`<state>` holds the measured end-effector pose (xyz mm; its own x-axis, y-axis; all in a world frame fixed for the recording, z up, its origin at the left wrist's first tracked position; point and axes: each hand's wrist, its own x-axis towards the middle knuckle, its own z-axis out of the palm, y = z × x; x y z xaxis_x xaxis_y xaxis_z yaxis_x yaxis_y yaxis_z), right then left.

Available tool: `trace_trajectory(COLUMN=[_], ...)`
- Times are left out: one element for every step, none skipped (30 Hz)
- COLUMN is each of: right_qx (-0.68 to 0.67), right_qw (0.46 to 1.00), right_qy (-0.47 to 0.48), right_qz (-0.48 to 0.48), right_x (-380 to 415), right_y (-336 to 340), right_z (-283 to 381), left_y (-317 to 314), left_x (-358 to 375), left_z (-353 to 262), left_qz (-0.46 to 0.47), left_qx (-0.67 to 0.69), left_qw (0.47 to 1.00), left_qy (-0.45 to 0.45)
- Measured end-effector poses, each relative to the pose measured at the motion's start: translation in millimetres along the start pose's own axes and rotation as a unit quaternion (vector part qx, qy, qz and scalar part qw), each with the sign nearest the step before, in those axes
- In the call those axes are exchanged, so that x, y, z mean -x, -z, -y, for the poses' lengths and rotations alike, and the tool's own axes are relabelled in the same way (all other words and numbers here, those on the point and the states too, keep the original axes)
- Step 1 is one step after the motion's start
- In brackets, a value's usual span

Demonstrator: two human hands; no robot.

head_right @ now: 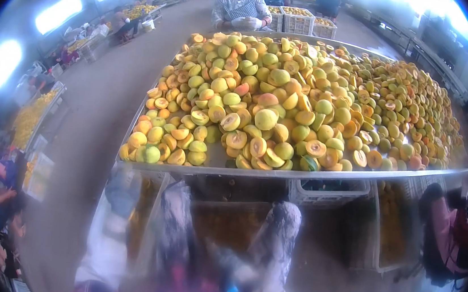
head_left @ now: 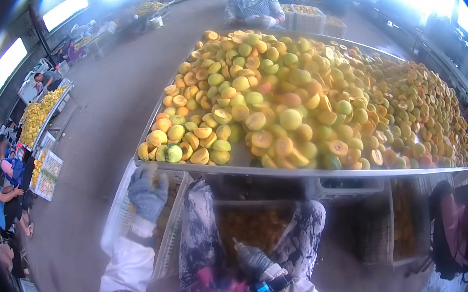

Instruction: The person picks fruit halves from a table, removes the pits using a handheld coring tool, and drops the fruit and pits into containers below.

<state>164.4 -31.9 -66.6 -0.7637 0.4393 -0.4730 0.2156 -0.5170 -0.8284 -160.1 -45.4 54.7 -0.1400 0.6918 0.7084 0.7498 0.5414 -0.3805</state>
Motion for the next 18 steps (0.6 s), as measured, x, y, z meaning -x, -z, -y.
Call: trace_trajectory(right_qx=[0.017,0.029,0.040,0.050,0.059,0.068,0.078,0.090,0.101,0.111,0.123,0.135,0.140,0.140,0.173,0.204,0.230,0.231], right_qw=[1.000,0.999,0.999,0.998,0.997,0.996,0.994,0.992,0.989,0.986,0.982,0.976,0.965,0.952,0.955,0.956,0.953,0.952], right_qy=[-0.006,-0.012,-0.015,-0.016,-0.013,-0.011,-0.007,-0.001,0.005,0.012,0.020,0.025,0.016,0.002,0.038,0.076,0.116,0.116], right_qz=[-0.007,-0.016,-0.025,-0.036,-0.048,-0.061,-0.075,-0.088,-0.105,-0.122,-0.142,-0.170,-0.221,-0.273,-0.236,-0.198,-0.161,-0.165], right_x=[-5,-11,-17,-22,-27,-32,-35,-38,-41,-45,-49,-59,-80,-101,-71,-36,0,-1], right_y=[3,5,9,12,15,17,19,20,21,22,23,24,26,27,23,15,8,12], right_z=[-3,-6,-8,-12,-15,-21,-27,-34,-40,-48,-58,-76,-120,-154,-94,-19,56,57], left_y=[18,12,11,-11,-29,-40,-48,-56,-67,-77,-86,-92,-98,-105,-117,-106,-90,-79], left_x=[-42,-64,-93,-104,-114,-126,-135,-140,-141,-140,-139,-136,-131,-126,-116,-113,-112,-111], left_z=[-22,-43,-64,-81,-100,-117,-132,-141,-146,-149,-152,-152,-149,-147,-144,-143,-138,-135], left_qz=[0.002,0.028,0.143,0.116,0.171,0.171,0.282,0.389,0.390,0.403,0.416,0.412,0.380,0.344,0.274,0.271,0.254,0.230], left_qx=[0.294,0.327,0.396,0.388,0.259,0.259,0.229,0.195,0.195,0.178,0.161,0.162,0.222,0.281,0.327,0.330,0.474,0.600], left_qw=[0.953,0.944,0.907,0.909,0.929,0.929,0.894,0.844,0.844,0.837,0.829,0.830,0.854,0.870,0.891,0.890,0.842,0.761], left_qy=[0.068,0.031,0.002,-0.102,-0.204,-0.203,-0.261,-0.313,-0.313,-0.325,-0.338,-0.340,-0.278,-0.214,-0.154,-0.158,-0.032,0.096])
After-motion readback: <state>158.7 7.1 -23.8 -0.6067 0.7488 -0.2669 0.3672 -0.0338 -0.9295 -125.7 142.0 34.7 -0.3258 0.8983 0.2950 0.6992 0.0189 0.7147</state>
